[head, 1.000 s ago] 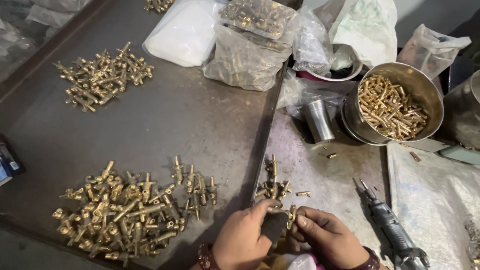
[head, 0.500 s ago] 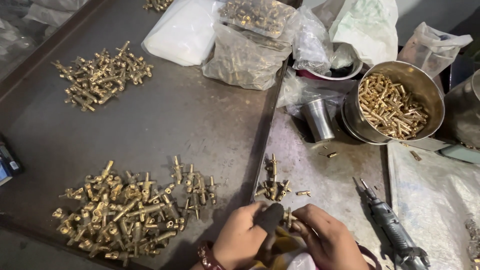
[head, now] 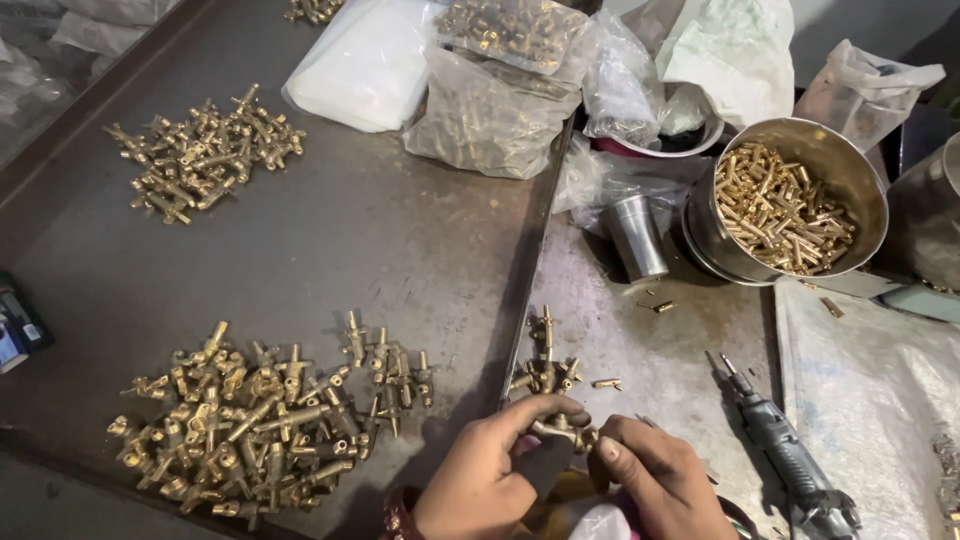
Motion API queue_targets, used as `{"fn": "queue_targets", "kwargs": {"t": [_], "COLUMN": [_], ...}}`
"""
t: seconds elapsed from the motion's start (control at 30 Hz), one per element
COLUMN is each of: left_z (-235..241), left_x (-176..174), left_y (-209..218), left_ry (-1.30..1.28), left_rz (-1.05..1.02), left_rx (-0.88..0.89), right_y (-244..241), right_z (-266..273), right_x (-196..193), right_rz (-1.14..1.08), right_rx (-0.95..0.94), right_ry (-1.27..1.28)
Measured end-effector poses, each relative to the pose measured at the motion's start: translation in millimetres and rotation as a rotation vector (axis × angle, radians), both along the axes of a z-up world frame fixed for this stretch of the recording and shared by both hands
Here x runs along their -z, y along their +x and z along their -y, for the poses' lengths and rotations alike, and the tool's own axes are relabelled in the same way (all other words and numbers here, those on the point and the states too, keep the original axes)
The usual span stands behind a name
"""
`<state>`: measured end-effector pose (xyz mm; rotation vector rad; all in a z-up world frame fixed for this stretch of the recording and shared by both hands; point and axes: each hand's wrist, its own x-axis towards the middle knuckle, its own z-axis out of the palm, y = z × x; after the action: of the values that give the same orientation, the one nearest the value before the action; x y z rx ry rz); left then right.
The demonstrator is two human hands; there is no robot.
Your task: Cleaning and deburring small brass components using a hand-held rotary power tool at a fabrication workstation.
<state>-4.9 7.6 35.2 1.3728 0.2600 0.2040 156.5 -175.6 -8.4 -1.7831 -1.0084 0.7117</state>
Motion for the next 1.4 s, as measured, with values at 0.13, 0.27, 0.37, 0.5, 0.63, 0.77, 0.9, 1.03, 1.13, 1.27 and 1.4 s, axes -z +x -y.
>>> {"fn": "queue_targets", "kwargs": {"t": [0.13, 0.27, 0.37, 0.5, 0.63, 0.77, 0.9, 1.03, 1.13, 1.27, 1.4], "left_z": [0, 0, -1, 1, -4, 0, 1, 0, 1, 1, 2], "left_x": [-1, -5, 1, 8, -11, 3, 11, 5, 8, 6, 1], "left_y": [-2, -2, -3, -4, -4, -4, -2, -2, -2, -1, 3], "left_ry": [0.062, 0.157, 0.305, 0.35, 0.293, 0.394, 0.603, 0.574, 0.486, 0.576, 0.639], "left_rz": [0.078, 0.036, 0.065, 0.061, -0.22, -0.016, 0.281, 0.295, 0.217, 0.14, 0.173], "left_rx": [0.008, -0.006, -0.02, -0.044, 0.035, -0.029, -0.119, -0.105, -0.112, -0.099, -0.176], "right_y": [3, 6, 9, 11, 12, 11, 9, 8, 10, 10, 9], "right_z": [3, 3, 5, 3, 1, 0, -4, -3, 2, 5, -2], "right_x": [16, 22, 27, 26, 24, 23, 19, 22, 33, 37, 35], "right_rz": [-0.23, -0.674, -0.793, -0.805, -0.808, -0.86, -0.939, -0.896, -0.896, -0.779, -0.837], "right_rx": [0.022, 0.136, 0.142, 0.128, 0.132, 0.081, 0.145, 0.154, 0.119, 0.05, 0.082], "right_ry": [-0.017, -0.068, -0.043, -0.05, -0.061, 0.012, 0.0, -0.007, 0.03, 0.054, 0.117]}}
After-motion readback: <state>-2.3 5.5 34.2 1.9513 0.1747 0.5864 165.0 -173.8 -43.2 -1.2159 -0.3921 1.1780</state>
